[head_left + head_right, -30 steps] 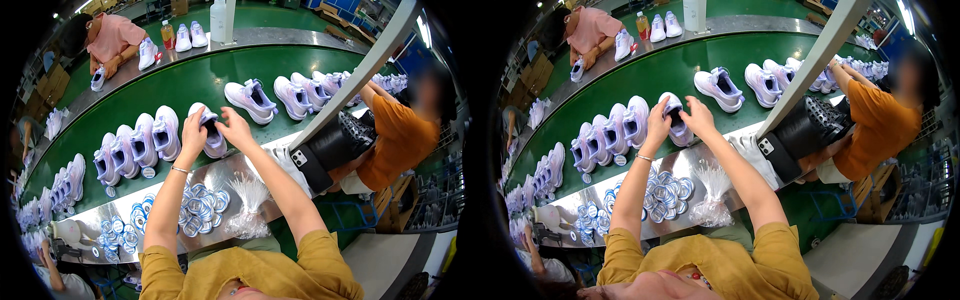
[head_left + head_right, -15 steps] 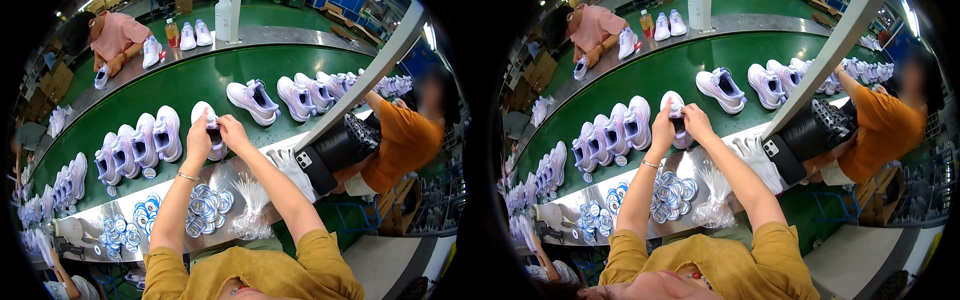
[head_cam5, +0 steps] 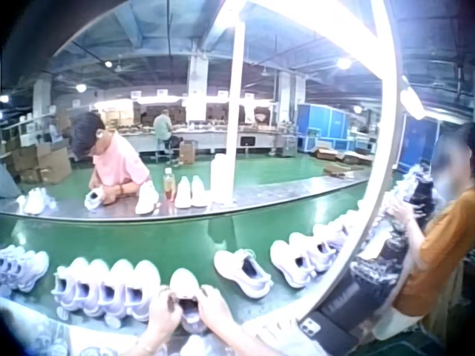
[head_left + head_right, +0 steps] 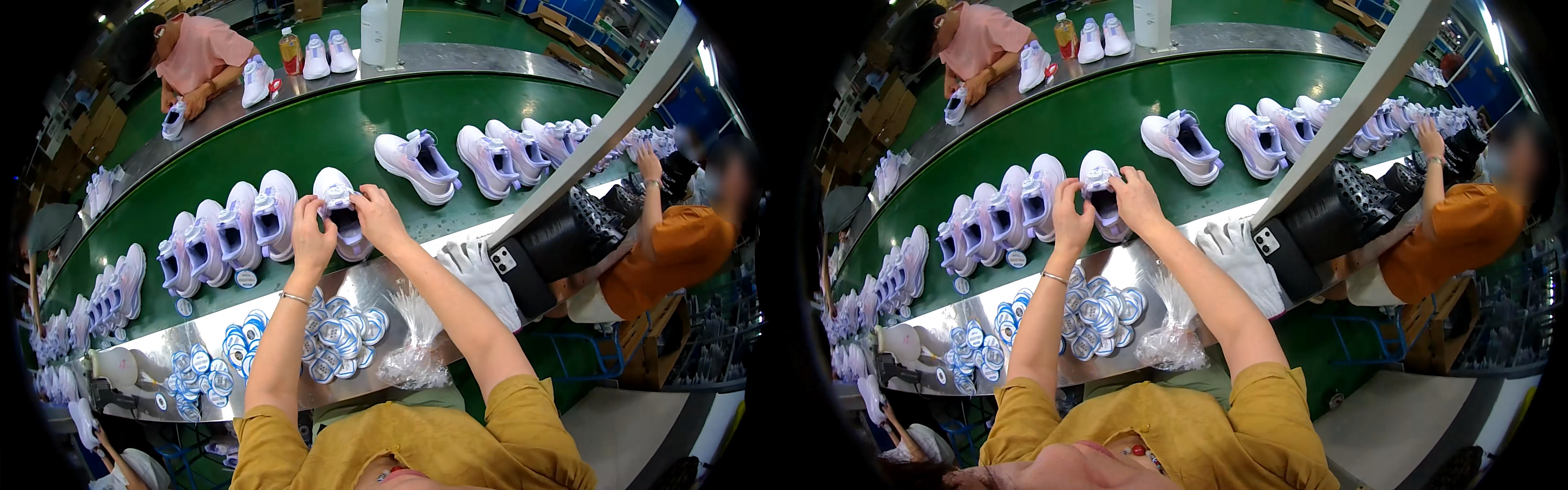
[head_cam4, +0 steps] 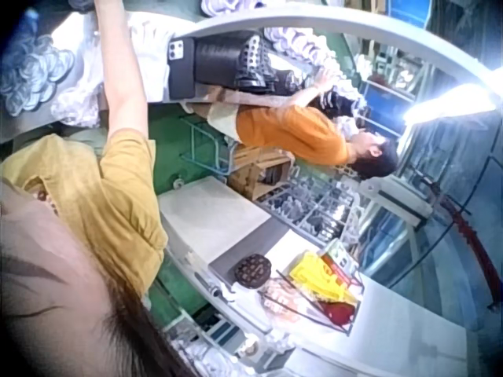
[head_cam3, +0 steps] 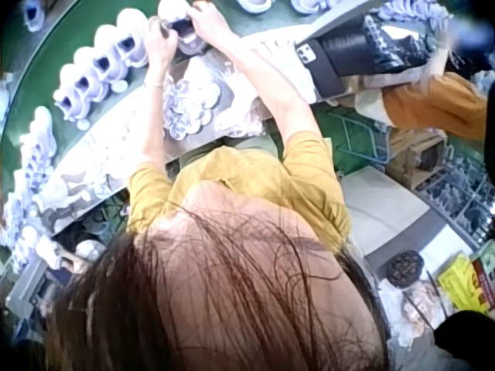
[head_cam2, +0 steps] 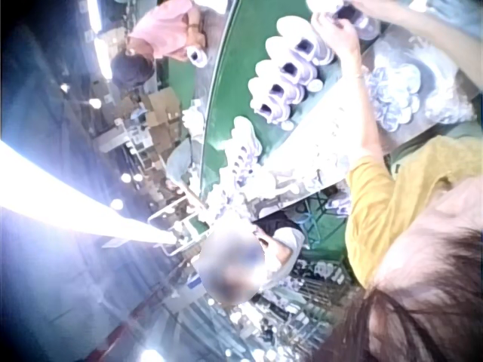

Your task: The person attaches small circular tags to the tongue of light-colored sneakers moving along a conveyor belt. The person repeatedly picks tags from a pile, places them on each shoe, and moves the shoes forward.

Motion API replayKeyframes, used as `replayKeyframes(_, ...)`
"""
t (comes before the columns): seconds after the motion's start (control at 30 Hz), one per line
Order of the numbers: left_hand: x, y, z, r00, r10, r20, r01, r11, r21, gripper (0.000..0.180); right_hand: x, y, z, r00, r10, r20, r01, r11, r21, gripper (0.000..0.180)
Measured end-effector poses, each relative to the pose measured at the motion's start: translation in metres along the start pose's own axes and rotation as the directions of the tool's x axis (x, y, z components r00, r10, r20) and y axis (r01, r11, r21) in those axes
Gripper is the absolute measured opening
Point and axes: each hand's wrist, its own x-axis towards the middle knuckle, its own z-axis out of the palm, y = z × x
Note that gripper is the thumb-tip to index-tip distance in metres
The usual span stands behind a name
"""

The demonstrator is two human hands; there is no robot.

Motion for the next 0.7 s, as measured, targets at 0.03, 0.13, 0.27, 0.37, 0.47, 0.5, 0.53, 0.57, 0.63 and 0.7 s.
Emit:
replayKeyframes(0.03,0.003,0.008,-0.003,1.000,0.014,0.000,-0.014,1.000,0.000,0.027,0.000,0.001,0.001,1.000,-0.004,0.000,0.004,1.000,0.002,0.025)
replayKeyframes(0.13,0.001,0.010,0.001,0.999,0.006,0.041,-0.005,1.000,-0.010,0.023,0.000,0.001,0.001,1.000,-0.026,-0.002,0.026,0.999,-0.038,0.025)
replayKeyframes(0.27,-0.003,0.001,0.004,1.000,-0.001,-0.007,0.001,1.000,0.007,0.018,0.005,-0.038,-0.028,0.994,-0.069,-0.082,0.061,0.994,-0.092,0.022)
replayKeyframes(0.37,-0.004,-0.002,0.004,0.999,0.032,0.005,-0.032,0.999,-0.006,0.018,0.002,-0.053,-0.027,0.998,-0.069,0.012,0.070,0.991,-0.117,0.015)
replayKeyframes(0.47,0.001,-0.003,0.002,0.999,-0.006,0.038,0.011,0.993,-0.121,0.017,-0.001,-0.040,-0.011,0.998,-0.031,-0.057,0.027,0.998,-0.057,0.008)
replayKeyframes(0.5,0.003,-0.006,-0.003,0.996,-0.079,0.050,0.088,0.974,-0.207,0.017,-0.001,-0.039,-0.007,0.997,-0.041,-0.066,0.037,0.998,-0.058,0.006)
replayKeyframes(0.53,0.004,-0.007,-0.007,0.986,-0.150,0.068,0.164,0.943,-0.291,0.016,-0.003,-0.039,-0.004,0.996,-0.051,-0.075,0.047,0.997,-0.060,0.004)
replayKeyframes(0.57,0.009,-0.009,-0.010,0.979,-0.195,0.061,0.204,0.941,-0.271,0.015,-0.004,-0.038,-0.002,0.995,-0.061,-0.084,0.056,0.996,-0.062,0.003)
replayKeyframes(0.63,0.023,-0.009,-0.012,0.995,-0.053,0.087,0.066,0.987,-0.147,0.015,-0.006,-0.037,0.001,0.996,-0.043,-0.083,0.039,0.998,-0.044,0.003)
replayKeyframes(0.7,0.032,-0.013,-0.003,0.974,-0.029,0.223,0.062,0.988,-0.142,0.015,-0.009,-0.037,0.004,0.996,-0.027,-0.090,0.024,0.999,-0.029,0.003)
